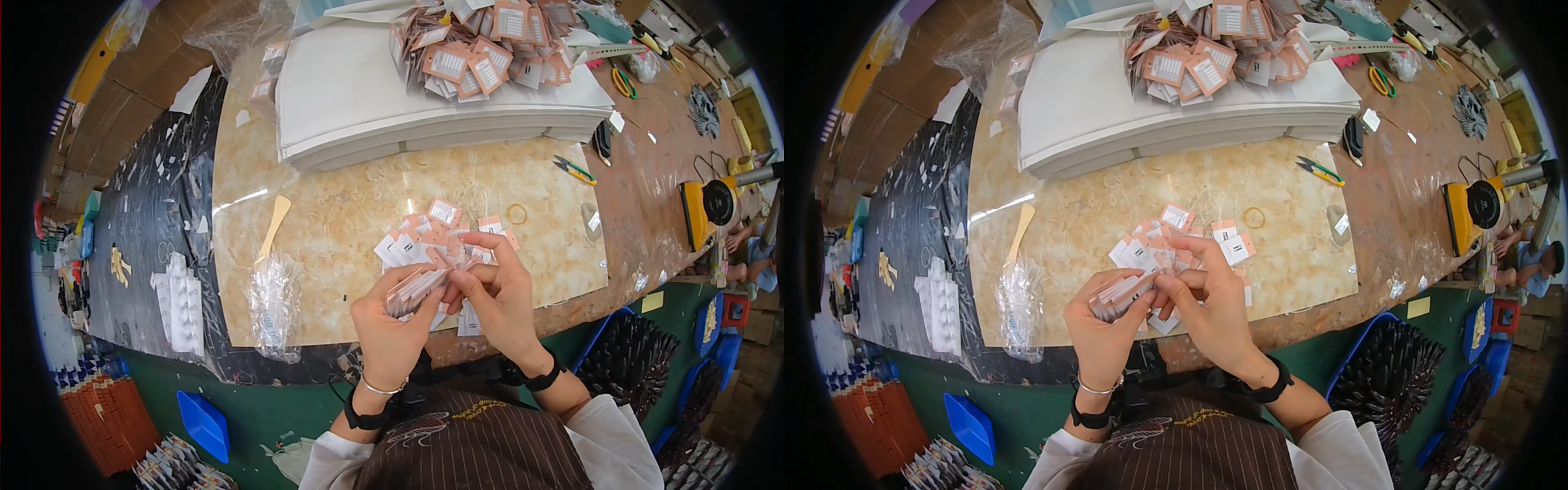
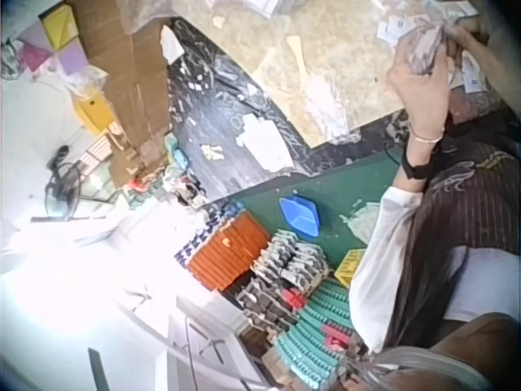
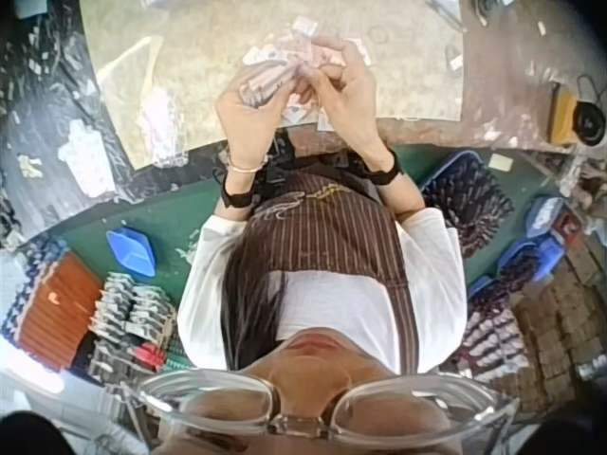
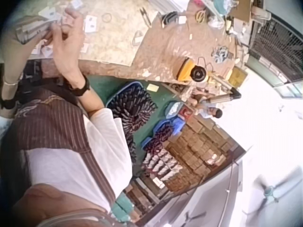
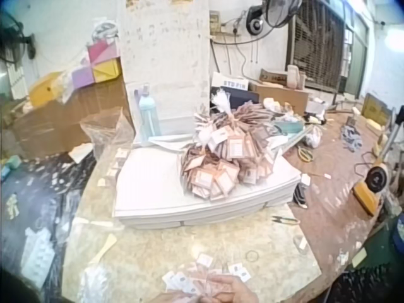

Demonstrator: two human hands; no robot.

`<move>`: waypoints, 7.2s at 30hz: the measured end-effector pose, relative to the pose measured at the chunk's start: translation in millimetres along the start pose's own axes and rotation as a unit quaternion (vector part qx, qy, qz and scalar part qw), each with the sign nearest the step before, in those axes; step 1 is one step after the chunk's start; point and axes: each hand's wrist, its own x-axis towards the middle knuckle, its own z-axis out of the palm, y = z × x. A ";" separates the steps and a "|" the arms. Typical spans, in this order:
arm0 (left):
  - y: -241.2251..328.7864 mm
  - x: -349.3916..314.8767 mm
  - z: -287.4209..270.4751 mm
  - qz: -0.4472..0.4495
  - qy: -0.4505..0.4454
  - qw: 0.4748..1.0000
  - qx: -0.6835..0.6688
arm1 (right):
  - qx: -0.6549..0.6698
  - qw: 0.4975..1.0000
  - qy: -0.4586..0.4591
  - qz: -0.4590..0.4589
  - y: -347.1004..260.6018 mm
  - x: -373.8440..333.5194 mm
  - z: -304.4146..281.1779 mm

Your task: Sorting through small printed tags and bundling them together with a rubber band.

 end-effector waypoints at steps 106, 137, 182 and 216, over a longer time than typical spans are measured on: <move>-6.3 6.2 -12.9 -0.070 0.005 0.993 -0.094 | -0.065 0.996 -0.058 0.015 1.2 -5.2 3.5; -35.7 15.4 -23.1 0.049 -0.142 0.973 0.176 | 0.020 0.996 0.078 0.031 33.3 41.5 -59.2; 2.0 5.5 -18.2 0.041 -0.057 0.989 0.129 | 0.021 0.985 -0.162 0.049 13.3 11.2 -16.4; -1.0 0.1 -10.5 -0.030 0.065 0.995 -0.064 | -0.006 0.994 -0.100 0.053 -3.4 -6.4 8.4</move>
